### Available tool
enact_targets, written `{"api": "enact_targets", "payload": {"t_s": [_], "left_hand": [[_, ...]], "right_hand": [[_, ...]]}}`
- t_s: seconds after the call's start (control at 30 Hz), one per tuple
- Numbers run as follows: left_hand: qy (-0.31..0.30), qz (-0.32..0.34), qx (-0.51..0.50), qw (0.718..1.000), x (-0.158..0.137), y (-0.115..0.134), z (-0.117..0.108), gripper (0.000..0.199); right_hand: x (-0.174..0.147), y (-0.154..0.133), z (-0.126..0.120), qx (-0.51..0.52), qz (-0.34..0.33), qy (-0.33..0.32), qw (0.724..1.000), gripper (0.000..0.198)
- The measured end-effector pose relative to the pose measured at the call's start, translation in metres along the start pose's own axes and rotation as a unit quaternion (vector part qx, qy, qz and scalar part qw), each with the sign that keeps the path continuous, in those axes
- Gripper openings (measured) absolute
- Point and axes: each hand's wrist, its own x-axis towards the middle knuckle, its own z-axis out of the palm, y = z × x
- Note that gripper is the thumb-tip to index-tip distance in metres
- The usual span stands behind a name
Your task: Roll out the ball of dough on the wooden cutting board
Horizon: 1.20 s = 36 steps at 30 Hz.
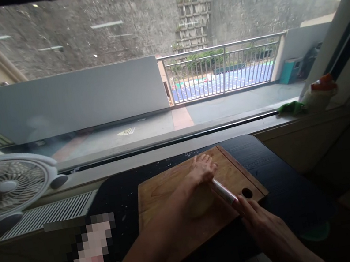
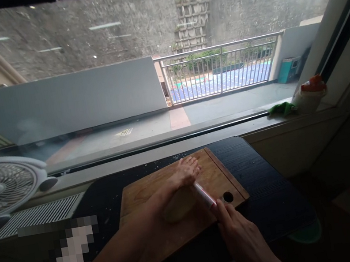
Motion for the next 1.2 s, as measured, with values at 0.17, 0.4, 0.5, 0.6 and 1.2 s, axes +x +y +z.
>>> {"api": "enact_targets", "payload": {"t_s": [0.17, 0.4, 0.5, 0.6, 1.2], "left_hand": [[-0.072, 0.031, 0.012, 0.997, 0.029, -0.029, 0.017, 0.051], [-0.100, -0.010, 0.032, 0.994, 0.072, -0.018, 0.045, 0.061], [-0.111, -0.007, 0.027, 0.993, 0.088, -0.005, 0.048, 0.062], [-0.079, 0.030, 0.042, 0.996, 0.067, -0.010, 0.043, 0.060], [-0.092, 0.034, 0.037, 0.995, 0.055, -0.017, 0.042, 0.059]], "right_hand": [[-0.027, -0.008, 0.026, 0.019, -0.049, 0.026, 0.998, 0.059], [-0.023, 0.001, 0.023, 0.033, 0.001, 0.020, 0.999, 0.050], [-0.021, 0.004, 0.015, 0.021, -0.003, 0.031, 0.999, 0.049], [-0.023, 0.000, 0.012, 0.015, -0.006, 0.049, 0.999, 0.048], [-0.024, -0.008, 0.007, 0.036, -0.006, 0.055, 0.998, 0.054]]}}
